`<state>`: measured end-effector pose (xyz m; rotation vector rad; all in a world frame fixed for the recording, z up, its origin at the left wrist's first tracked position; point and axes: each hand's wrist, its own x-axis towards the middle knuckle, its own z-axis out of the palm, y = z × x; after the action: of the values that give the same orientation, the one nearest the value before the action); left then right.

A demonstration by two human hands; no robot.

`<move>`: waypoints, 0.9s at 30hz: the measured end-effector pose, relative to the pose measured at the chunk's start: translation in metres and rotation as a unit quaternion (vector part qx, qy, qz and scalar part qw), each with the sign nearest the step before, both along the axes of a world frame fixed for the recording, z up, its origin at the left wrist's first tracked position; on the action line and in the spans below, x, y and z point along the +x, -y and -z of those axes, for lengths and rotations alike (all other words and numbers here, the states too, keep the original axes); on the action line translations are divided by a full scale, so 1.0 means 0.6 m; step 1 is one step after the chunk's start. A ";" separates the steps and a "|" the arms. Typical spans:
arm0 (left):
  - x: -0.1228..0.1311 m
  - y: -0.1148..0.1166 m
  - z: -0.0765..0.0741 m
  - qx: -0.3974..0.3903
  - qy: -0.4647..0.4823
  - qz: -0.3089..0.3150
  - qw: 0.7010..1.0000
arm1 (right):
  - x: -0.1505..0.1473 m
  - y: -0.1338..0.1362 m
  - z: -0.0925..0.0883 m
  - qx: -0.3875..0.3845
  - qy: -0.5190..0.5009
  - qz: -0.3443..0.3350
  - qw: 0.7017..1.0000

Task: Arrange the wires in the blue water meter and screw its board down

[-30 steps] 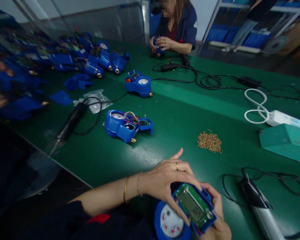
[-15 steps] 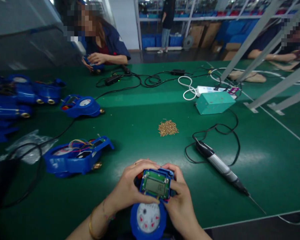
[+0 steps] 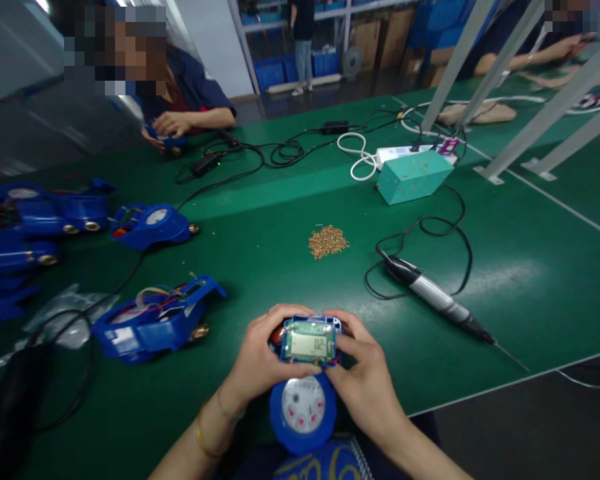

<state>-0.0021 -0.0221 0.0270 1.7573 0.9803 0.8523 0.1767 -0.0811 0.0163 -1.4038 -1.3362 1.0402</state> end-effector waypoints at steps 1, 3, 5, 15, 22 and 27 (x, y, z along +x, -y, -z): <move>-0.001 0.000 0.000 -0.012 -0.001 -0.005 1.000 | 0.004 -0.001 -0.006 -0.010 0.007 -0.022 1.000; -0.002 -0.001 -0.001 -0.028 -0.001 -0.010 1.000 | 0.013 -0.003 -0.017 -0.032 0.022 -0.074 0.997; -0.002 -0.002 0.000 -0.039 0.000 -0.014 0.999 | 0.018 -0.003 -0.025 -0.048 0.036 -0.109 0.992; 0.005 -0.001 0.003 -0.055 0.004 -0.014 0.998 | -0.003 -0.007 -0.001 -0.015 -0.004 -0.010 1.000; 0.009 0.008 0.001 -0.017 0.002 -0.023 1.000 | -0.012 0.007 0.016 0.063 0.040 0.099 0.992; 0.014 0.015 0.003 0.010 0.004 -0.050 0.999 | -0.001 0.005 0.004 0.043 0.001 0.117 0.992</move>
<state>0.0062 -0.0311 0.0254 1.7329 1.0644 0.9350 0.1760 -0.0843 0.0140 -1.4561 -1.1699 0.8163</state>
